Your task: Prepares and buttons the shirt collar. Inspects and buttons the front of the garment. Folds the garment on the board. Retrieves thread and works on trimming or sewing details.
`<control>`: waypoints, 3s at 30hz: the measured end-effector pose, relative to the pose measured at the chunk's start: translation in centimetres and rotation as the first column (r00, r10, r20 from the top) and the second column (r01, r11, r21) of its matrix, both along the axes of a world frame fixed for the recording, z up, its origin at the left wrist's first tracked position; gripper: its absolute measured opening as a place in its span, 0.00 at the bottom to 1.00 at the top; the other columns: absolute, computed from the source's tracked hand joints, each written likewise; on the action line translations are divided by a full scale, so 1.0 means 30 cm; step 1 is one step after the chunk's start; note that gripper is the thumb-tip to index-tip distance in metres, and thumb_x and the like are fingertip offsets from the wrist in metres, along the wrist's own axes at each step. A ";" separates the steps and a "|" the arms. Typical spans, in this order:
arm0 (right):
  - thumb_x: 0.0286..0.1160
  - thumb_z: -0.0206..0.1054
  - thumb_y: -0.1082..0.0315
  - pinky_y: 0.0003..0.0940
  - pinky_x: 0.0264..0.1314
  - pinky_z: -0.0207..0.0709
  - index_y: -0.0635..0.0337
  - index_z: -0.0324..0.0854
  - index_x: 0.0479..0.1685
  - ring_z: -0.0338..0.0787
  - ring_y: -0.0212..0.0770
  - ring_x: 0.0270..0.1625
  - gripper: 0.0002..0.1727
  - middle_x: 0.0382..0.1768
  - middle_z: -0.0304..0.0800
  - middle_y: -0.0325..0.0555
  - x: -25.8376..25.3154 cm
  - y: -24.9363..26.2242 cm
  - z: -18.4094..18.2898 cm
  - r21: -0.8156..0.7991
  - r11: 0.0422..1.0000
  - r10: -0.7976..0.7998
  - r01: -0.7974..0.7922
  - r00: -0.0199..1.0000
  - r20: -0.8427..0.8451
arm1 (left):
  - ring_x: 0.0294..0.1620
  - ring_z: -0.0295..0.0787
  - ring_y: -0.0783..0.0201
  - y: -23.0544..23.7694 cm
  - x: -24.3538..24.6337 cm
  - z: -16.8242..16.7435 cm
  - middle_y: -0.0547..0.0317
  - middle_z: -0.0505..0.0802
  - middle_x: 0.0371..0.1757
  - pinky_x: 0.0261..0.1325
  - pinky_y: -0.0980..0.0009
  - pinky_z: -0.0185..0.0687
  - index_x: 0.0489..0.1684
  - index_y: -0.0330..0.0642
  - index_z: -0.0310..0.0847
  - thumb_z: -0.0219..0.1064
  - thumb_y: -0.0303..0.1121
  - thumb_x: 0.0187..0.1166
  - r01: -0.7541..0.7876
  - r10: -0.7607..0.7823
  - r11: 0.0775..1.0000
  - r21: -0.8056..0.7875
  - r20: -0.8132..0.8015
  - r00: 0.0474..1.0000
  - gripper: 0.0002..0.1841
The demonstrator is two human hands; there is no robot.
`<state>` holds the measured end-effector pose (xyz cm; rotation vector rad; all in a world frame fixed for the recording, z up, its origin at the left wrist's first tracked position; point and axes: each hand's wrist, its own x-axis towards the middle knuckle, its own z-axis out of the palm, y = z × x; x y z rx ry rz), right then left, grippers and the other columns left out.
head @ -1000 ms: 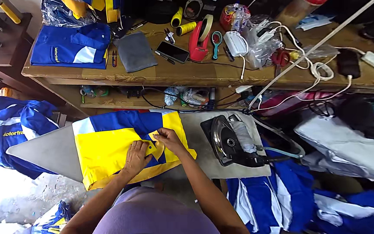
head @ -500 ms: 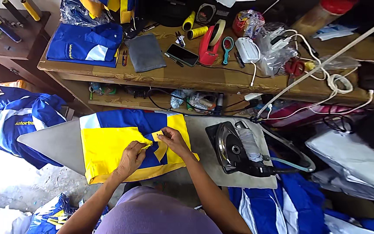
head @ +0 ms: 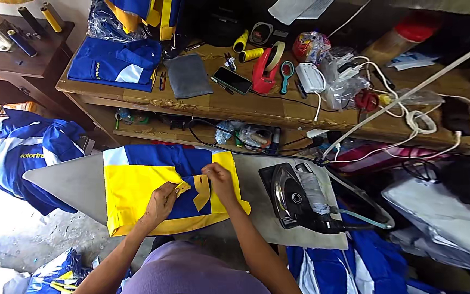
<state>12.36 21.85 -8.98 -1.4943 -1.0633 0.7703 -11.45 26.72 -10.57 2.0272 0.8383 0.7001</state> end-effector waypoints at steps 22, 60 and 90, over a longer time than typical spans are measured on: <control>0.80 0.67 0.67 0.27 0.44 0.84 0.65 0.87 0.45 0.89 0.29 0.37 0.10 0.35 0.91 0.40 -0.076 0.052 0.087 -0.038 0.964 0.256 -0.262 0.959 -0.123 | 0.58 0.90 0.59 0.007 -0.037 0.064 0.51 0.94 0.52 0.65 0.67 0.86 0.49 0.41 0.90 0.63 0.27 0.83 0.084 -0.124 0.854 0.513 0.045 0.991 0.09; 0.80 0.67 0.70 0.23 0.47 0.83 0.65 0.86 0.43 0.88 0.24 0.38 0.06 0.34 0.90 0.35 -0.127 0.092 0.130 -0.048 0.774 0.588 -0.631 0.745 -0.315 | 0.55 0.88 0.55 0.129 -0.089 0.113 0.49 0.91 0.49 0.62 0.67 0.86 0.51 0.38 0.86 0.65 0.24 0.82 0.128 -0.250 0.698 0.705 0.073 0.966 0.07; 0.72 0.73 0.67 0.20 0.37 0.80 0.63 0.86 0.44 0.85 0.23 0.31 0.09 0.30 0.88 0.35 -0.168 0.022 0.119 -0.183 0.837 0.476 -0.516 0.851 -0.222 | 0.58 0.91 0.55 0.115 -0.080 0.144 0.47 0.93 0.50 0.66 0.65 0.85 0.45 0.36 0.86 0.66 0.27 0.78 0.211 -0.205 0.903 0.374 -0.057 0.977 0.06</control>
